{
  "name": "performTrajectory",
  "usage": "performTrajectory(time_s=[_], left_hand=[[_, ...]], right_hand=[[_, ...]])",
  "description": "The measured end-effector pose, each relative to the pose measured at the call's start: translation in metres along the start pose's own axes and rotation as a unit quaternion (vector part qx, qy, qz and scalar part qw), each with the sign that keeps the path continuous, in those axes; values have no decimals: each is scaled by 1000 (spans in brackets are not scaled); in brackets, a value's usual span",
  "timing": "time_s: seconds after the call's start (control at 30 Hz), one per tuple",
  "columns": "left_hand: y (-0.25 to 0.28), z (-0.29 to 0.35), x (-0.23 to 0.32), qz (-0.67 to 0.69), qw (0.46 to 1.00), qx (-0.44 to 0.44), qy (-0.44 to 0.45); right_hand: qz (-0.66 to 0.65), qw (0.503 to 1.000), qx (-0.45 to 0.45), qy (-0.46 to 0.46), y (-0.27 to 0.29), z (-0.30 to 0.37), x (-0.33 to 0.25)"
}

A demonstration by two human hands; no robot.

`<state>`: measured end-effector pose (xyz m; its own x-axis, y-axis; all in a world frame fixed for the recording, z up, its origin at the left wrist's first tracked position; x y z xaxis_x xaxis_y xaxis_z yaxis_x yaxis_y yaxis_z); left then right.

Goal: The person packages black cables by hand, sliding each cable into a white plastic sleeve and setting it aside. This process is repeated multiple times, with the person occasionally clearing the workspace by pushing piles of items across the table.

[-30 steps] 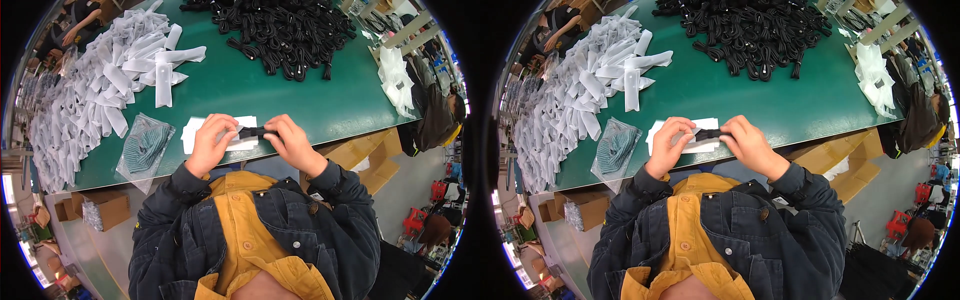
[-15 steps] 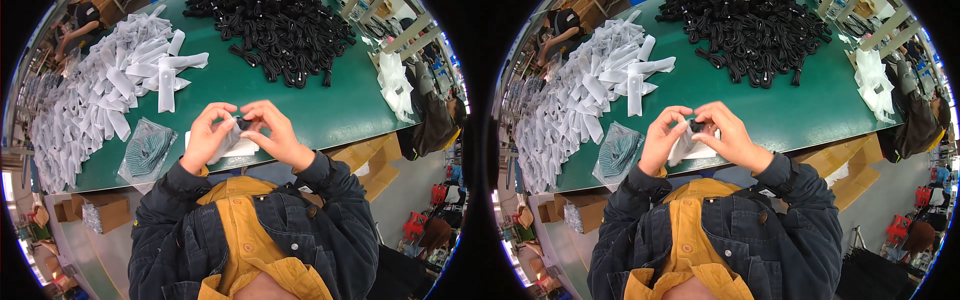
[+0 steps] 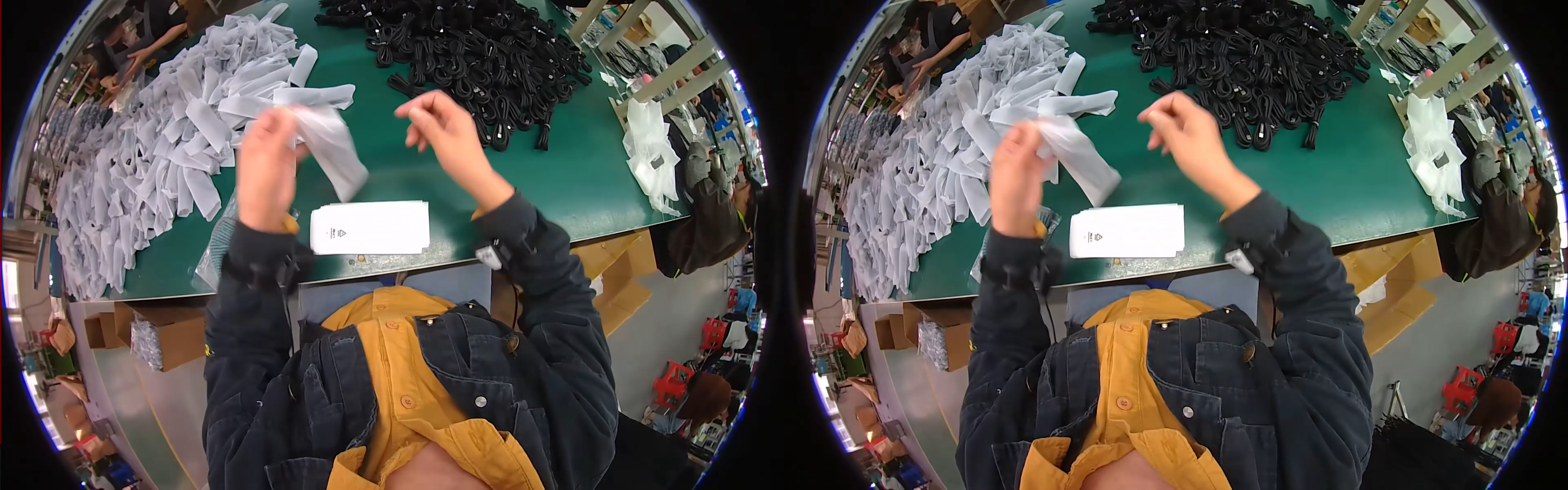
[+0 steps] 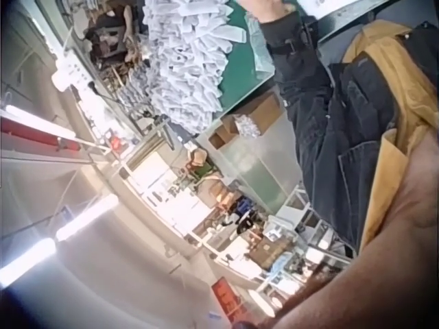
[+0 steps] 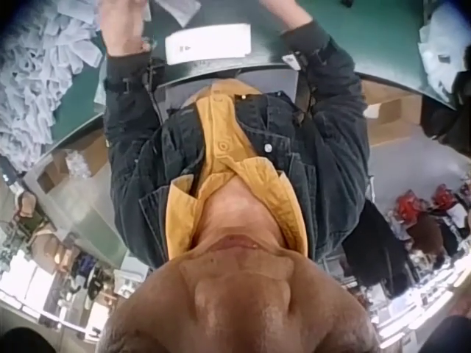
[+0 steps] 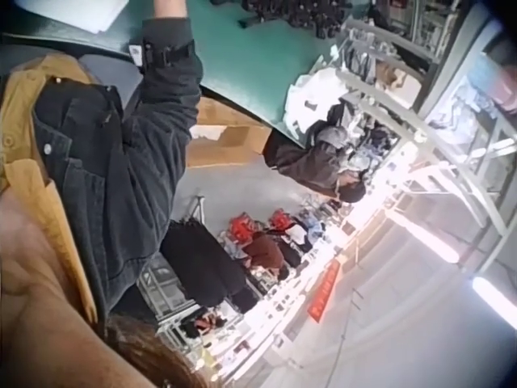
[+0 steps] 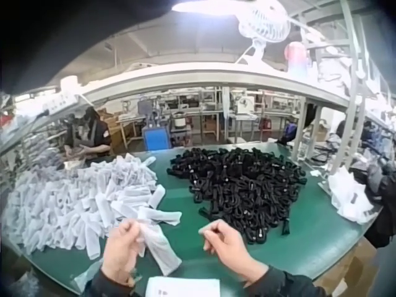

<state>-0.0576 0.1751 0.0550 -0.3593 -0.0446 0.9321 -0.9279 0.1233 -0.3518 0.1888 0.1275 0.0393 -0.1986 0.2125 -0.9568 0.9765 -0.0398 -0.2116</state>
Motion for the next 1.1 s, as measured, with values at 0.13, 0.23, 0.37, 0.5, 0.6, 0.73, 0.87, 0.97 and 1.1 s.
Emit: performTrajectory(time_s=[0.13, 0.23, 0.37, 0.5, 0.6, 0.73, 0.87, 0.97, 1.1], left_hand=[[19, -3, 57, -328, 868, 169, -333], [-37, 40, 24, -423, 831, 34, -359], [-82, 119, -75, -423, 843, -212, -256], [-92, 136, -90, -469, 810, -215, -279], [-88, 133, -98, -463, 819, -201, -271], [-80, 127, -100, -423, 869, -178, -185], [-76, 124, -101, -359, 915, -161, -84], [-74, 122, -102, -342, 925, -153, -58], [-73, 127, -101, -392, 899, -159, -114]], right_hand=[[565, 786, 102, 229, 59, -24, 14], [707, 664, 78, 231, 70, -17, 31], [712, 681, 48, 165, 70, -7, 46], [690, 704, 59, 159, 70, 20, 40], [646, 743, 72, 156, 71, 49, 25], [633, 752, 107, 151, 82, 84, 16], [498, 859, 115, -23, 107, 112, 34], [220, 964, 128, -83, 95, 139, 32], [374, 924, 80, 20, 54, 162, -9]])
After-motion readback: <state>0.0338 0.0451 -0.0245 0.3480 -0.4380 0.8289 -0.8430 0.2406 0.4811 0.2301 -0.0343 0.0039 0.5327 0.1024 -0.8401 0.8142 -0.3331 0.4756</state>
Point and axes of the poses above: each hand's wrist, its own z-axis away from the middle knuckle, its own y-axis out of the back of the hand, x = y × z, the point moved 7 cm from there along -z, towards the middle knuckle, and after that the axes turned 9 degrees about x, right-handed, at the moved point
